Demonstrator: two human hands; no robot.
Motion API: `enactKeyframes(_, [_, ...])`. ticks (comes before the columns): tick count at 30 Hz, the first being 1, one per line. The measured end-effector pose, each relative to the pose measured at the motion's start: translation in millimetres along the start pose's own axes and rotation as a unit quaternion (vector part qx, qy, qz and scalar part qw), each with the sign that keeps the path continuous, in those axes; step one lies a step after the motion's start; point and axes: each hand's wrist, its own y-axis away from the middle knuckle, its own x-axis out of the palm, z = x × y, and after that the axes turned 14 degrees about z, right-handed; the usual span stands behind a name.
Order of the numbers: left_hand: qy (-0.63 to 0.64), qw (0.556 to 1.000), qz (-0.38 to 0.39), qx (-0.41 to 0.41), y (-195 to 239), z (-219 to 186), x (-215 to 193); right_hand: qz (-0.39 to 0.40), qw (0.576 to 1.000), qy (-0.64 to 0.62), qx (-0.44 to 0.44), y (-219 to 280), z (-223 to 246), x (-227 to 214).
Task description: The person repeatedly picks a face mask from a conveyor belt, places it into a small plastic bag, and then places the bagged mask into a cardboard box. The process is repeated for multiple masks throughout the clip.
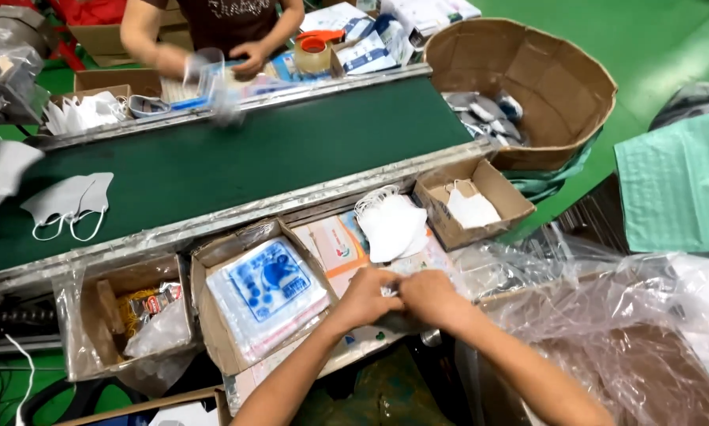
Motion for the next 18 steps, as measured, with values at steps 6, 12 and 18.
enactKeyframes(6, [0.066,0.998,-0.012,-0.009,7.1,-1.7,-15.8,-0.170,0.950,-0.211,-0.158,34.2,-27.2,-20.6])
enactKeyframes(12, [0.072,0.997,0.012,-0.019,4.2,-3.0,-9.6,-0.213,0.950,-0.179,-0.143,45.7,-15.2,-27.6])
enactKeyframes(18, [0.198,0.977,-0.017,-0.072,5.1,0.7,-0.3,-0.201,0.944,-0.240,-0.109,39.8,-17.3,-17.3])
